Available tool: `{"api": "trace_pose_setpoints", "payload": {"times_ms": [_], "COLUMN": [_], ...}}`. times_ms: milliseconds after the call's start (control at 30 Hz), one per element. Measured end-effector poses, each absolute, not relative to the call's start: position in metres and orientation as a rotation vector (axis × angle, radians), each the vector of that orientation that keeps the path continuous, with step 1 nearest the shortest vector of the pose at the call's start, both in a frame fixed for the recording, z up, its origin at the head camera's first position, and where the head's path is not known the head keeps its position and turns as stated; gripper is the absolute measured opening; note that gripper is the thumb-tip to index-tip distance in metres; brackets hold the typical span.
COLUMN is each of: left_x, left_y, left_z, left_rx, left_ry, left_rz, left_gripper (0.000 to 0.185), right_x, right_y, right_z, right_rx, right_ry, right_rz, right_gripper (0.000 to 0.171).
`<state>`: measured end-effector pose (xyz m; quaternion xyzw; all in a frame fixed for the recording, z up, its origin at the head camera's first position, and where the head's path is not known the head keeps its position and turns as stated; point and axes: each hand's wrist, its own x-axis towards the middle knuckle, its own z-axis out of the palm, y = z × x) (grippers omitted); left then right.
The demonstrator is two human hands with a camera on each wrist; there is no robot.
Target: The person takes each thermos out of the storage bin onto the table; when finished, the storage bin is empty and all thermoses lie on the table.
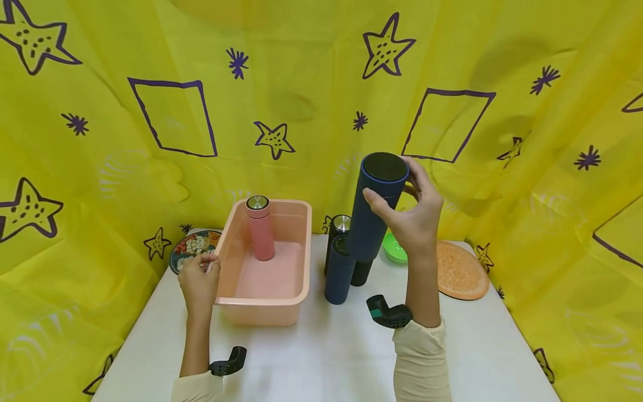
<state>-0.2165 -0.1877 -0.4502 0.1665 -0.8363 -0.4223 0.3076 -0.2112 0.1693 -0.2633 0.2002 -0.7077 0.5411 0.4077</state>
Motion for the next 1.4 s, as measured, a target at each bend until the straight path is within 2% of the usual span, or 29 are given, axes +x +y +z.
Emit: {"api": "trace_pose_setpoints", "payload": {"times_ms": [667,900,1400], "left_x": [-0.219,-0.218,-0.218], "left_y": [-0.188,-0.188,-0.189], "left_z": [-0.45,-0.45,-0.449], "left_rx": [0.444,0.458,0.462], "left_ry": [-2.23,-2.232,-2.236], "left_rz": [-1.107,-1.126,-1.147], "left_gripper": [0.014,0.013,0.014], "right_x": [-0.207,-0.207,-0.208], "right_y": [0.202,0.204,0.21], "right_z": [-0.317,-0.347,-0.399], "right_rx": [0.293,0.213,0.081], "right_ry": [-1.875,-1.953,-2.068], "right_rz": [1.415,1.408,1.423], "right_gripper": [0.057,0.062,0.061]}}
